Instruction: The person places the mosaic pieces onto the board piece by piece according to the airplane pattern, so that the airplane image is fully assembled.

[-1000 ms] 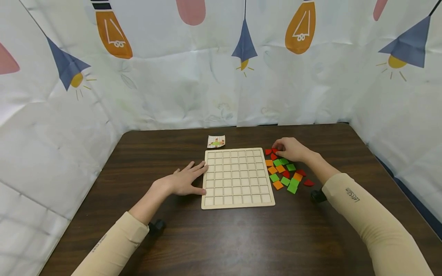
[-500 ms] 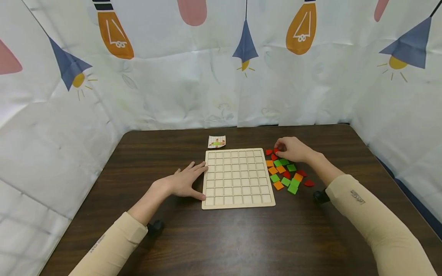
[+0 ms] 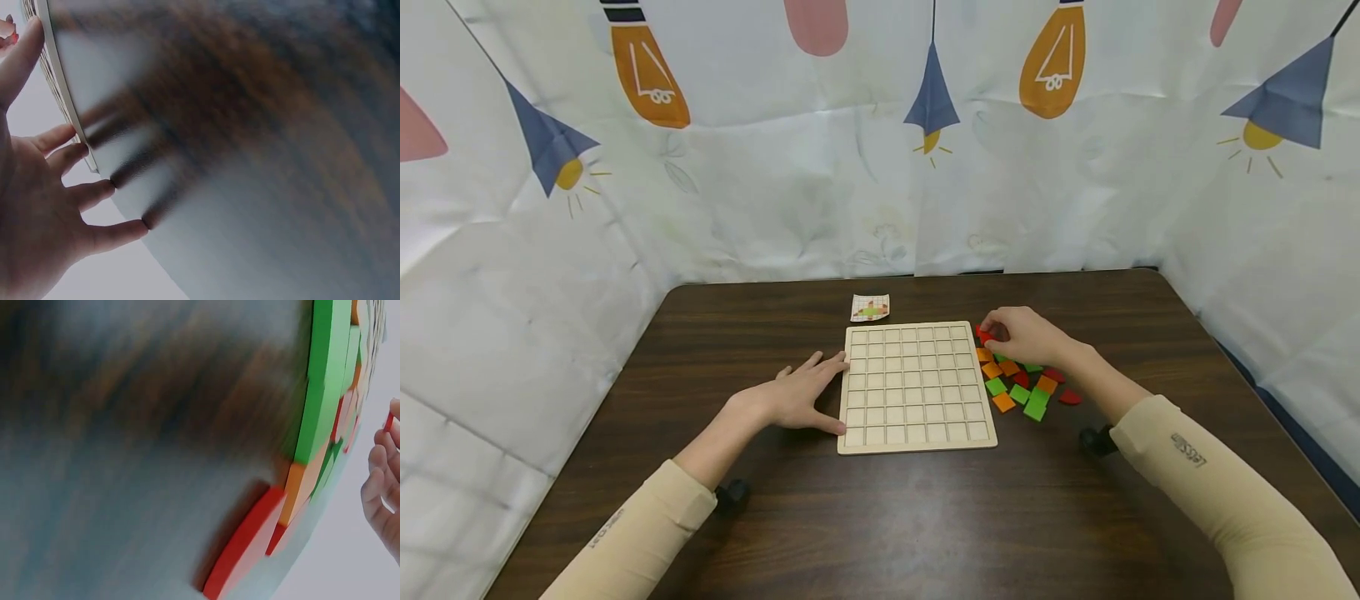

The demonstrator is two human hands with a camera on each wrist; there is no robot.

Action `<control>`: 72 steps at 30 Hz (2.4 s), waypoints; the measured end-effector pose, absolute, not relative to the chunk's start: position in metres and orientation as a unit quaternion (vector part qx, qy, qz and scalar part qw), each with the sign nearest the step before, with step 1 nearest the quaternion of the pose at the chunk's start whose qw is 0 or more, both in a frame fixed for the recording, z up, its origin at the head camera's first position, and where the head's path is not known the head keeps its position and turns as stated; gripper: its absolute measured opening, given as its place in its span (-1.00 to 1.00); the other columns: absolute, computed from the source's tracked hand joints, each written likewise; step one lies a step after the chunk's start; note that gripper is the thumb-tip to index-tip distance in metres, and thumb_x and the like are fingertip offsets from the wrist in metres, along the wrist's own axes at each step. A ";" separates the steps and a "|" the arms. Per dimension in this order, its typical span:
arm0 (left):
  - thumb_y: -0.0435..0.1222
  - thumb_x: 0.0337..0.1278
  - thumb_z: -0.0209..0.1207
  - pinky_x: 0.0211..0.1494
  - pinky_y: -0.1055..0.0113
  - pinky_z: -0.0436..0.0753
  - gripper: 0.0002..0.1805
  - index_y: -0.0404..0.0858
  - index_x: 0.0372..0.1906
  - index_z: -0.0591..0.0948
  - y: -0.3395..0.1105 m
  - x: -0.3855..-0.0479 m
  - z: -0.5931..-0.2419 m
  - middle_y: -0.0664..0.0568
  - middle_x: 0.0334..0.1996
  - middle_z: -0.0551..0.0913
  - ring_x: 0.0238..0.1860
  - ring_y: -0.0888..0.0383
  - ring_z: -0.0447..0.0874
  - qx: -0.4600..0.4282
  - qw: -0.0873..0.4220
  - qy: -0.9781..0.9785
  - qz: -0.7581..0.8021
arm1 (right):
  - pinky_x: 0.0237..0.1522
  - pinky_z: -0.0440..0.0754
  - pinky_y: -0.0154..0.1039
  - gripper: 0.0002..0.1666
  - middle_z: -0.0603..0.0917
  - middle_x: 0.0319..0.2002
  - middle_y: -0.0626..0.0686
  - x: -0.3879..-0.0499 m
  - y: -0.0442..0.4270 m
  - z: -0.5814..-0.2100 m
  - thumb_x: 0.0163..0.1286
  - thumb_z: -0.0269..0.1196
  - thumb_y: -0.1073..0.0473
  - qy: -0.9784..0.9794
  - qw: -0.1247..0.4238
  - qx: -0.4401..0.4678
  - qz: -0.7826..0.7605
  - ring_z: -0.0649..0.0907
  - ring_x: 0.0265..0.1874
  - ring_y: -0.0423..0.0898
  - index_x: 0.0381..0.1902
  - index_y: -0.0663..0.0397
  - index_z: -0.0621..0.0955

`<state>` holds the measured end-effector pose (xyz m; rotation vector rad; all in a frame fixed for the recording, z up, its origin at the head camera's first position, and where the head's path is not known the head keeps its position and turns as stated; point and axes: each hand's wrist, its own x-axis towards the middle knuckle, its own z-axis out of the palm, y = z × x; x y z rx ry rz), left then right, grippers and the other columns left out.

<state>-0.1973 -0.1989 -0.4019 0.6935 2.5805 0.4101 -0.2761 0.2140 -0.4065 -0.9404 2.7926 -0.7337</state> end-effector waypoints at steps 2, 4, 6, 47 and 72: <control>0.27 0.10 0.37 0.39 -0.52 -0.06 0.16 -0.16 0.65 0.12 -0.199 -0.198 -0.402 -0.09 0.66 -0.12 0.62 -0.22 -0.26 0.252 0.216 0.932 0.146 | -0.20 0.60 -0.12 -0.74 0.65 -0.26 -0.02 -0.273 0.211 -0.407 0.42 0.36 0.24 0.919 0.052 -0.307 -0.243 0.57 -0.34 -0.10 0.00 0.24 0.67; 0.28 0.10 0.37 0.40 -0.51 -0.05 0.16 -0.17 0.64 0.13 -0.198 -0.199 -0.401 -0.10 0.66 -0.10 0.62 -0.23 -0.24 0.254 0.213 0.933 0.141 | -0.18 0.62 -0.11 -0.74 0.66 -0.25 -0.02 -0.270 0.207 -0.407 0.41 0.37 0.23 0.918 0.050 -0.309 -0.244 0.58 -0.33 -0.10 0.00 0.24 0.68; 0.28 0.09 0.37 0.40 -0.50 -0.03 0.16 -0.18 0.64 0.14 -0.198 -0.199 -0.401 -0.13 0.65 -0.07 0.62 -0.24 -0.22 0.253 0.210 0.934 0.138 | -0.19 0.62 -0.11 -0.73 0.65 -0.26 -0.03 -0.267 0.204 -0.407 0.40 0.38 0.23 0.917 0.049 -0.311 -0.244 0.57 -0.34 -0.09 0.00 0.23 0.68; 0.18 0.15 0.40 0.43 -0.45 0.01 0.13 -0.20 0.65 0.11 -0.192 -0.195 -0.398 -0.15 0.65 -0.08 0.62 -0.24 -0.25 0.225 0.233 0.936 0.135 | -0.16 0.65 -0.11 -0.85 0.68 -0.30 -0.05 -0.255 0.175 -0.410 0.38 0.41 0.25 0.914 0.077 -0.334 -0.217 0.63 -0.31 -0.13 -0.12 0.17 0.71; 0.20 0.12 0.41 0.43 -0.45 0.00 0.18 -0.17 0.67 0.05 -0.190 -0.191 -0.395 -0.13 0.66 -0.12 0.62 -0.25 -0.26 0.227 0.246 0.934 0.125 | -0.22 0.65 -0.11 -0.92 0.70 -0.32 -0.05 -0.262 0.196 -0.409 0.44 0.34 0.28 0.921 0.082 -0.284 -0.255 0.64 -0.35 -0.12 -0.14 0.16 0.71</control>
